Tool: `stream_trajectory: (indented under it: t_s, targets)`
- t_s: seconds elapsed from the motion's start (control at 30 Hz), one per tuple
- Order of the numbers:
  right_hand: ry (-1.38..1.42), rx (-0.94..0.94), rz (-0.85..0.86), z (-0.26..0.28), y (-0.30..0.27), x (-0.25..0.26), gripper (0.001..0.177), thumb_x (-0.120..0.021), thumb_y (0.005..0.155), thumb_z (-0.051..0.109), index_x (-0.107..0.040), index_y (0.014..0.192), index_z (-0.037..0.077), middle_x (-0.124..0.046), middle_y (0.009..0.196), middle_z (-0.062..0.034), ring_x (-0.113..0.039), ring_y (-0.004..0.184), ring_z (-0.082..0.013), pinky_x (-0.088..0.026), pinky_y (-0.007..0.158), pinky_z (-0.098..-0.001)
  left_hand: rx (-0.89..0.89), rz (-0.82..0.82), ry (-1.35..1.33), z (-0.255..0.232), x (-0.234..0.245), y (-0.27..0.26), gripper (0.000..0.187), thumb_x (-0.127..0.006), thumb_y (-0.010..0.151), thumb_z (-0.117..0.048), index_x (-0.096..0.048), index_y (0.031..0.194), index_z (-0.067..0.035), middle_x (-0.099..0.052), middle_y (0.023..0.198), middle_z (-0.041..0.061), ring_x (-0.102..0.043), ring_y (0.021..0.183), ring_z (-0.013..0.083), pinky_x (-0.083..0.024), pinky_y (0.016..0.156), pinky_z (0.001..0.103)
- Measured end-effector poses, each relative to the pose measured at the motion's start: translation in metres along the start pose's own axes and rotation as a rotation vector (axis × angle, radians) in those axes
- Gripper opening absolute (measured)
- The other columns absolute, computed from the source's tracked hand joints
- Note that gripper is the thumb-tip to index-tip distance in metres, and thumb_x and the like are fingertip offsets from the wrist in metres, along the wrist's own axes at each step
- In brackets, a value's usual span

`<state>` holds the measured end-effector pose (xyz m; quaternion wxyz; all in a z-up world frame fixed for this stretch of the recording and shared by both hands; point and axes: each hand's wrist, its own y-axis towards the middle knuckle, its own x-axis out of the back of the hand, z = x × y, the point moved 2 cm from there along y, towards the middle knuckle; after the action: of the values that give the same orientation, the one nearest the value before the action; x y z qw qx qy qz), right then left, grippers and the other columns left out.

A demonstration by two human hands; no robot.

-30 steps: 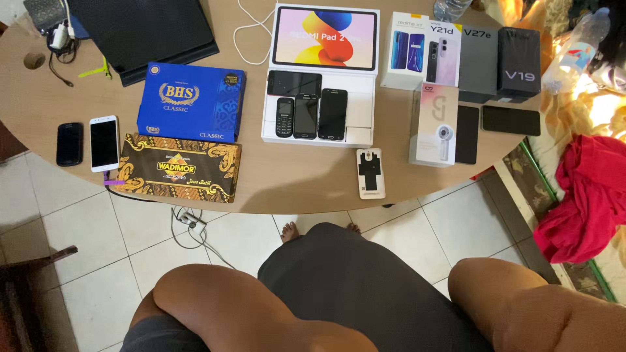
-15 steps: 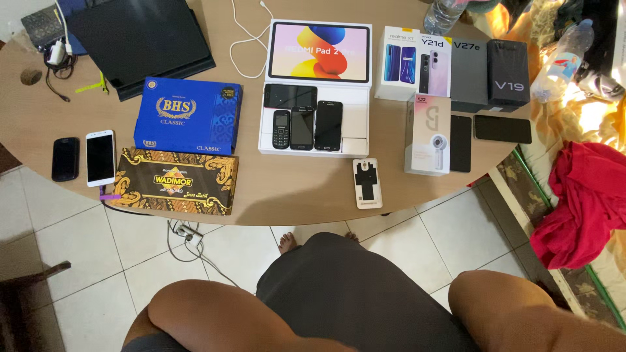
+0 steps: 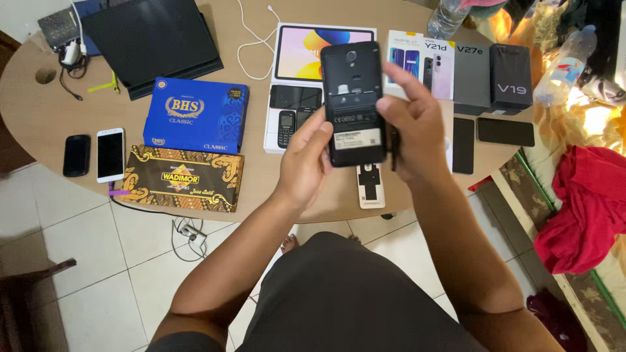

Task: The person disassembles several mobile phones on a table. They remove back covers, batteries, and SIM cards from each device, then place the components and phones in a row on the table.

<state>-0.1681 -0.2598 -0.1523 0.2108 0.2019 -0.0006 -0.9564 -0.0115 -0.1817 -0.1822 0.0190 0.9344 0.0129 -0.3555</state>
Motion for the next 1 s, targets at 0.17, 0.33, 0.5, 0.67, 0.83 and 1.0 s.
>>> stream_trajectory:
  t_s: [0.17, 0.33, 0.5, 0.67, 0.83, 1.0]
  targets:
    - [-0.208, -0.114, -0.055, -0.041, 0.004, 0.012, 0.043, -0.065, 0.093, 0.002, -0.065, 0.135, -0.001, -0.073, 0.088, -0.003, -0.054, 0.06, -0.0052, -0.041, 0.051, -0.0195, -0.009, -0.017, -0.056, 0.017, 0.034, 0.01, 0.045, -0.038, 0.112, -0.013, -0.041, 0.155, 0.001, -0.061, 0.134, 0.009, -0.062, 0.12, 0.0159, -0.052, 0.104, 0.033]
    - [-0.395, 0.069, -0.005, -0.069, 0.0, 0.014, 0.029, -0.07, 0.095, 0.002, -0.068, 0.124, -0.004, -0.071, 0.093, -0.003, -0.064, 0.079, -0.005, -0.052, 0.07, -0.0204, -0.097, -0.144, 0.423, 0.048, 0.058, 0.013, 0.058, -0.047, 0.106, -0.014, -0.027, 0.16, -0.006, -0.061, 0.133, 0.009, -0.06, 0.119, 0.0152, -0.048, 0.102, 0.03]
    - [-0.528, -0.142, 0.037, -0.104, -0.023, 0.028, 0.021, -0.063, 0.103, 0.012, -0.074, 0.114, -0.002, -0.074, 0.09, -0.0039, -0.065, 0.08, -0.0064, -0.051, 0.071, -0.0209, 0.183, -0.148, 0.144, 0.107, 0.09, 0.015, 0.057, -0.061, 0.116, -0.028, -0.045, 0.152, 0.014, -0.057, 0.123, 0.013, -0.057, 0.11, 0.0211, -0.048, 0.095, 0.038]
    - [-0.271, -0.438, -0.223, -0.128, -0.044, 0.071, 0.036, -0.05, 0.11, 0.025, -0.069, 0.123, -0.003, -0.072, 0.093, -0.0091, -0.064, 0.081, -0.0129, -0.054, 0.071, -0.0261, 0.284, -0.151, 0.311, 0.158, 0.136, 0.015, 0.054, -0.061, 0.103, -0.028, -0.043, 0.149, -0.004, -0.06, 0.135, 0.01, -0.056, 0.126, 0.0234, -0.045, 0.106, 0.038]
    - [-0.121, -0.497, -0.236, -0.139, -0.07, 0.114, 0.046, -0.056, 0.094, -0.002, -0.048, 0.14, -0.003, -0.072, 0.107, -0.0113, -0.07, 0.096, -0.017, -0.06, 0.085, -0.0311, 0.303, -0.103, 0.931, 0.202, 0.177, -0.001, 0.052, -0.069, 0.093, -0.015, -0.053, 0.141, -0.004, -0.07, 0.129, 0.014, -0.067, 0.12, 0.0253, -0.051, 0.102, 0.036]
    - [-0.154, -0.507, -0.289, -0.148, -0.086, 0.14, 0.052, -0.059, 0.094, -0.005, -0.044, 0.144, -0.004, -0.074, 0.108, -0.0171, -0.071, 0.096, -0.019, -0.059, 0.082, -0.0304, 0.363, -0.133, 1.095, 0.246, 0.19, -0.005, 0.059, -0.079, 0.086, -0.008, -0.052, 0.138, -0.004, -0.066, 0.127, 0.015, -0.065, 0.119, 0.0285, -0.051, 0.101, 0.039]
